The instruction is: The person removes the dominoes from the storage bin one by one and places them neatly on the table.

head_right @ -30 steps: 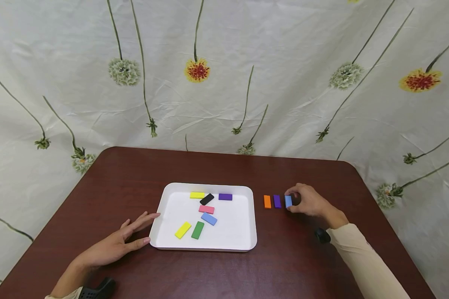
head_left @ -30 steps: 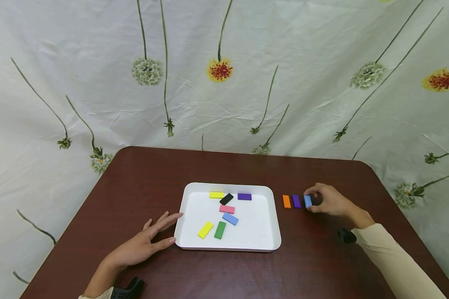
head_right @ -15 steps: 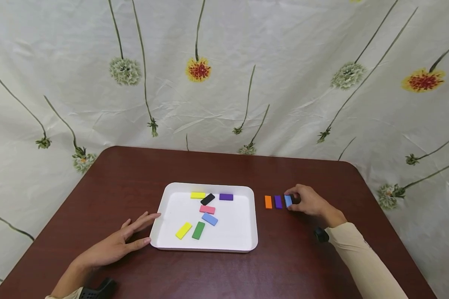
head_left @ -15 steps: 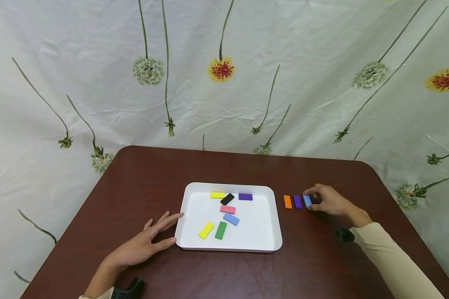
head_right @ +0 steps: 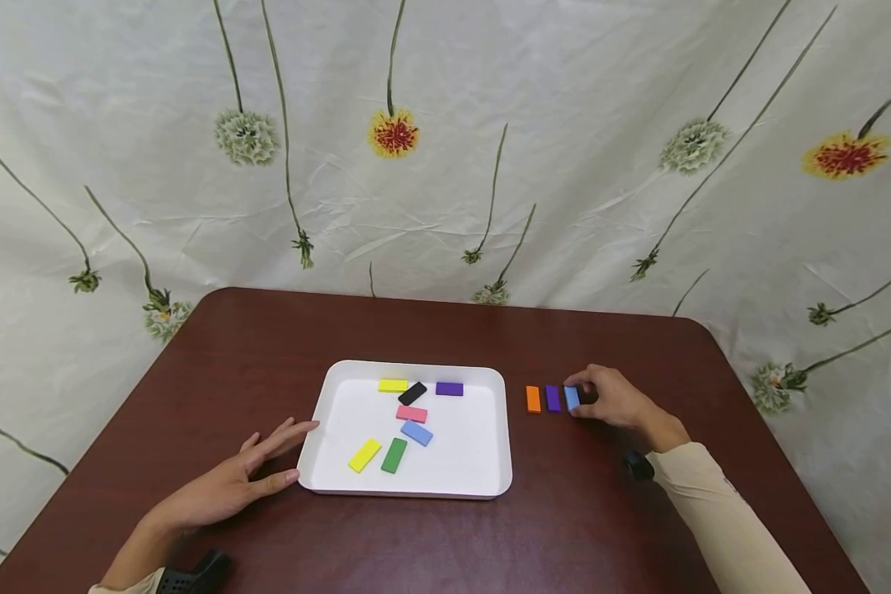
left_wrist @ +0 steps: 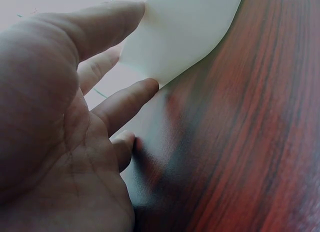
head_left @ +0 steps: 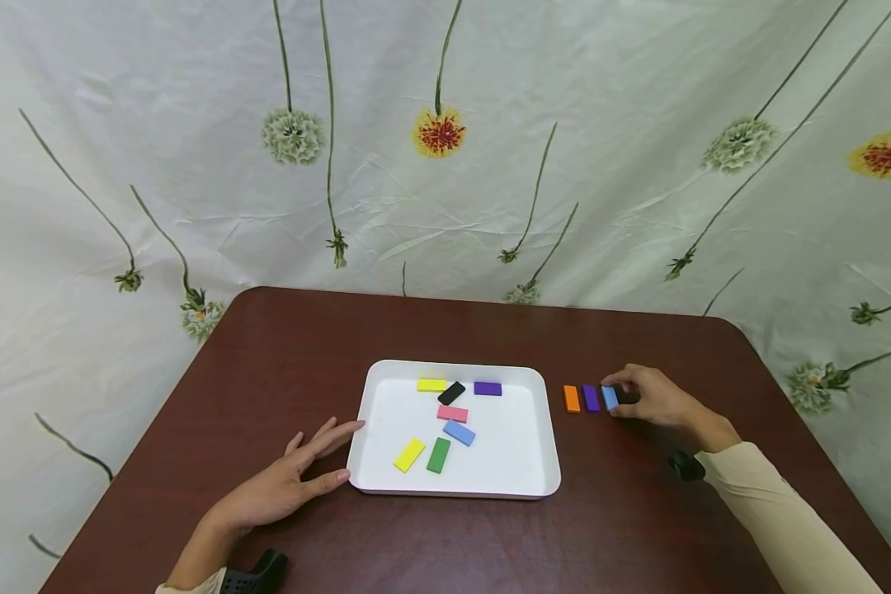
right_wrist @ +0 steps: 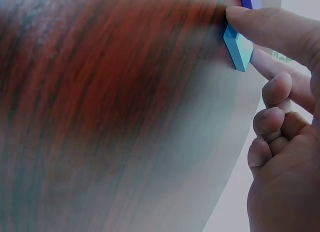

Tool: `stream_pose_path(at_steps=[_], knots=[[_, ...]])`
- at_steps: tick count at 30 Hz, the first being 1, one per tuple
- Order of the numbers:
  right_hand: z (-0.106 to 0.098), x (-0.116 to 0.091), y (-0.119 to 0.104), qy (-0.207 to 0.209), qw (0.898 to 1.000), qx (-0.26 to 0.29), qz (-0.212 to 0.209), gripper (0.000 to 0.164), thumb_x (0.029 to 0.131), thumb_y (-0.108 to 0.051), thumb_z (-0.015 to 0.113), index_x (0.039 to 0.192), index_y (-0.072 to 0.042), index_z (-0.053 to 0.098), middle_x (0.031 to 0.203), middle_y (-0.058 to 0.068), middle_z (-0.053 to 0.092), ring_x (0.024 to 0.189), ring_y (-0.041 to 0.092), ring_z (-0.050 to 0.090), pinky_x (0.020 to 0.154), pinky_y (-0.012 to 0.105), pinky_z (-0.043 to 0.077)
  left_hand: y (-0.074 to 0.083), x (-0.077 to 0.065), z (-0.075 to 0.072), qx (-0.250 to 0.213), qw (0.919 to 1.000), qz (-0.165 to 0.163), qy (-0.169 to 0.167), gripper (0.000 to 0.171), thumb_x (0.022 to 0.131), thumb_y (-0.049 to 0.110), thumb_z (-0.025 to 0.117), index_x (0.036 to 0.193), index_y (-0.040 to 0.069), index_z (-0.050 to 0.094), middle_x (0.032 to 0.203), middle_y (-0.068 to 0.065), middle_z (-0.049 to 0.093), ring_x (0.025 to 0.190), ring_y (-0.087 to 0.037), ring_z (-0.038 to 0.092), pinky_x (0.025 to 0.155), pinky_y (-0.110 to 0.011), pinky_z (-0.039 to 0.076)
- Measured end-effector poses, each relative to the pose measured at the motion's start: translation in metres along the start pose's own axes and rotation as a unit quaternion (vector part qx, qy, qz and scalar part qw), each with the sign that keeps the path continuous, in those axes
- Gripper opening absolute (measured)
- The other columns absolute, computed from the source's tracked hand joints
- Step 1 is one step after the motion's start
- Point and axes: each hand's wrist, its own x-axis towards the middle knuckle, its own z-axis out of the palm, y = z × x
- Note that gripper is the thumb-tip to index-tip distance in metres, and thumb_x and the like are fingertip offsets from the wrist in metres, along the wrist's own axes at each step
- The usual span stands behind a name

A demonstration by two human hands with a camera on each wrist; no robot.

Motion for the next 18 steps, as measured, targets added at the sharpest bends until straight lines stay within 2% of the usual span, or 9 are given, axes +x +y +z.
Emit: stream_pose_path(at_steps=[10,14,18], knots=[[0.000,-0.001,-0.003,0.011,0.999,-0.023,-0.024,0.044,0.077,-0.015,0.087,0.116,-0.001,0.071,0.081,-0.002,0.044,0.081,0.014,0.043,0.067,0.027,0.030,0.000,-0.001,0.000,-0.004,1.0000,0.003,-0.003,0.061,0.098,0.033,0.065,0.153,0.035,0.039,0.158,-0.009,0.041,0.154,-0.044,0.002,0.112,-0.072,-0.015],[-0.003,0.000,-0.014,0.010,0.999,-0.015,-0.040,0.037,0.082,-0.015,0.084,0.114,-0.003,0.072,0.081,-0.001,0.047,0.079,0.013,0.043,0.065,0.026,0.032,0.000,-0.001,0.000,-0.005,1.0000,0.003,-0.003,0.061,0.098,0.032,0.065,0.153,0.035,0.038,0.159,-0.009,0.040,0.154,-0.044,0.002,0.112,-0.072,-0.015],[-0.003,0.005,-0.027,0.018,0.997,0.005,-0.077,0.028,0.084,-0.011,0.081,0.111,-0.007,0.074,0.079,0.003,0.050,0.075,0.014,0.043,0.062,0.024,0.033,0.001,-0.001,0.000,-0.004,1.0000,0.003,-0.002,0.061,0.098,0.033,0.064,0.153,0.035,0.038,0.159,-0.009,0.040,0.154,-0.044,0.002,0.112,-0.072,-0.015]])
